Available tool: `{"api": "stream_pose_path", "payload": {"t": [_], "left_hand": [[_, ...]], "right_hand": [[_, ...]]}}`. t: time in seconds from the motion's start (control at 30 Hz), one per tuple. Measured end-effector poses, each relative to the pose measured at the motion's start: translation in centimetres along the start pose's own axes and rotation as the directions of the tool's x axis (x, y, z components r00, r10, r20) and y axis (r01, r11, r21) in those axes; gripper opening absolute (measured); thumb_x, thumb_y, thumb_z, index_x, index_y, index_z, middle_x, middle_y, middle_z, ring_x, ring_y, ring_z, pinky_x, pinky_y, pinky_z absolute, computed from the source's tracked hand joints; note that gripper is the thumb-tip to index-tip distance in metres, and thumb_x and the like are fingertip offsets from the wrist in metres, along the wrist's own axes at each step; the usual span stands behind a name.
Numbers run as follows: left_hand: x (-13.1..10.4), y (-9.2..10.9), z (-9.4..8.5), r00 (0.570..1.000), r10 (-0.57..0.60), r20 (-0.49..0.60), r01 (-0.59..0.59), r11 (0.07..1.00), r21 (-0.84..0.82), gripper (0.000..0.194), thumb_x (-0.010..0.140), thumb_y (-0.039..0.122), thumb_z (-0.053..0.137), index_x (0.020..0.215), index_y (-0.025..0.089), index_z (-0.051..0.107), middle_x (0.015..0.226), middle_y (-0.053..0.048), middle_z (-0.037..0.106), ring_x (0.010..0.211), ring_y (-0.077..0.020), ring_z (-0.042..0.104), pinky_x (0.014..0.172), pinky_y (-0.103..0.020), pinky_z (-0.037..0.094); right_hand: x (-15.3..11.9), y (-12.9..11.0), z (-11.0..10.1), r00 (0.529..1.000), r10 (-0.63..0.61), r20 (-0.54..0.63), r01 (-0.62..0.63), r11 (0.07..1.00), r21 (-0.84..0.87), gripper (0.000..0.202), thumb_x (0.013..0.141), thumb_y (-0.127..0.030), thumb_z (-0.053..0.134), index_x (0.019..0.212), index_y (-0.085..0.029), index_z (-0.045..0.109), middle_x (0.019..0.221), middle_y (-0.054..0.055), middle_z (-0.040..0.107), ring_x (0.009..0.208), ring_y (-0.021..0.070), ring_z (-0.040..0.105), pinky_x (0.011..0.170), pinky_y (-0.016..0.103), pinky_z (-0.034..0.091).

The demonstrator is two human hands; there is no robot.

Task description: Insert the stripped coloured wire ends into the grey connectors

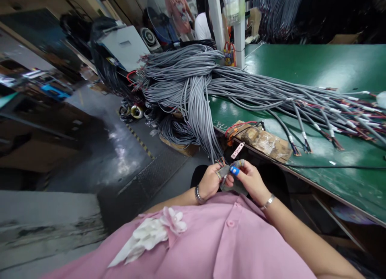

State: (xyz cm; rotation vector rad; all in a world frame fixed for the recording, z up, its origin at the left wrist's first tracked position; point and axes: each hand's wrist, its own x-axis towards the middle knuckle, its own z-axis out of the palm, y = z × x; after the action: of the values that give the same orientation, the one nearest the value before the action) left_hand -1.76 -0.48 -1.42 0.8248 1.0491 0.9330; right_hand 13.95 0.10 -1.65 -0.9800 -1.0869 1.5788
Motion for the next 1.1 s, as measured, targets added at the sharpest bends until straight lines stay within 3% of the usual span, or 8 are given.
{"api": "stream_pose_path", "payload": {"t": [0.13,0.3,0.37,0.57,0.87,0.97,1.1], "left_hand": [[-0.3,0.2,-0.2,0.995,0.005,0.104,-0.015,0.995,0.095,0.045,0.073,0.055,0.065,0.07,0.01,0.063,0.061,-0.01,0.066,0.052,-0.0162,0.063,0.054,-0.027,0.05],[-0.8,0.4,-1.0,0.97,0.144,0.195,-0.191,0.949,0.251,0.042,0.075,0.053,0.065,0.076,0.011,0.067,0.068,-0.008,0.069,0.06,-0.0147,0.063,0.063,-0.027,0.051],[-0.9,0.4,-1.1,0.97,0.17,0.176,-0.208,0.951,0.228,0.044,0.076,0.055,0.062,0.076,0.011,0.068,0.068,-0.009,0.068,0.059,-0.0146,0.063,0.062,-0.027,0.051],[-0.7,0.1,-0.9,0.993,0.115,0.012,-0.115,0.993,0.04,0.05,0.075,0.059,0.061,0.069,0.009,0.065,0.063,-0.01,0.066,0.052,-0.0162,0.062,0.056,-0.028,0.05],[-0.4,-0.2,-1.1,0.989,0.147,-0.033,-0.147,0.989,0.004,0.04,0.078,0.05,0.061,0.066,0.011,0.06,0.056,-0.005,0.061,0.043,-0.0103,0.053,0.045,-0.022,0.039],[-0.4,0.3,-1.6,0.989,0.142,-0.036,-0.141,0.99,0.024,0.038,0.077,0.049,0.062,0.068,0.012,0.061,0.051,-0.001,0.058,0.038,-0.0068,0.046,0.039,-0.019,0.032],[-0.3,1.7,-1.8,0.993,0.103,0.049,-0.105,0.993,0.045,0.036,0.075,0.047,0.063,0.066,0.012,0.061,0.048,0.0,0.055,0.034,-0.005,0.041,0.035,-0.018,0.025]], "right_hand": [[0.3,0.2,0.7,0.999,-0.013,-0.052,0.01,0.998,-0.059,0.015,0.075,-0.032,0.072,0.072,-0.02,0.064,0.066,0.0,0.06,0.057,0.0115,0.049,0.055,0.027,0.041],[1.0,-0.6,1.3,0.989,0.08,0.123,-0.081,0.997,0.002,0.021,0.077,-0.039,0.069,0.074,-0.019,0.061,0.054,-0.002,0.058,0.046,0.0111,0.049,0.048,0.026,0.038],[1.2,-1.1,1.7,0.986,0.08,0.144,-0.083,0.996,0.019,0.023,0.074,-0.039,0.072,0.074,-0.019,0.061,0.053,-0.002,0.057,0.044,0.011,0.049,0.047,0.026,0.038],[1.2,-1.8,2.1,0.994,0.054,0.093,-0.059,0.997,0.053,0.021,0.073,-0.037,0.074,0.07,-0.021,0.061,0.054,-0.001,0.057,0.047,0.0123,0.049,0.049,0.028,0.04],[0.9,-0.2,0.9,0.998,0.036,0.056,-0.035,0.999,-0.032,0.016,0.076,-0.033,0.072,0.073,-0.019,0.064,0.064,0.0,0.059,0.057,0.012,0.049,0.055,0.026,0.038],[1.4,0.6,-0.4,0.996,0.073,0.042,-0.077,0.993,0.092,0.018,0.077,-0.036,0.07,0.074,-0.019,0.064,0.067,-0.001,0.056,0.06,0.011,0.047,0.058,0.026,0.04],[3.0,0.0,-1.6,0.979,0.189,0.072,-0.202,0.919,0.337,0.038,0.083,-0.057,0.055,0.081,-0.02,0.065,0.077,0.003,0.06,0.06,0.0117,0.048,0.056,0.026,0.043]]}}
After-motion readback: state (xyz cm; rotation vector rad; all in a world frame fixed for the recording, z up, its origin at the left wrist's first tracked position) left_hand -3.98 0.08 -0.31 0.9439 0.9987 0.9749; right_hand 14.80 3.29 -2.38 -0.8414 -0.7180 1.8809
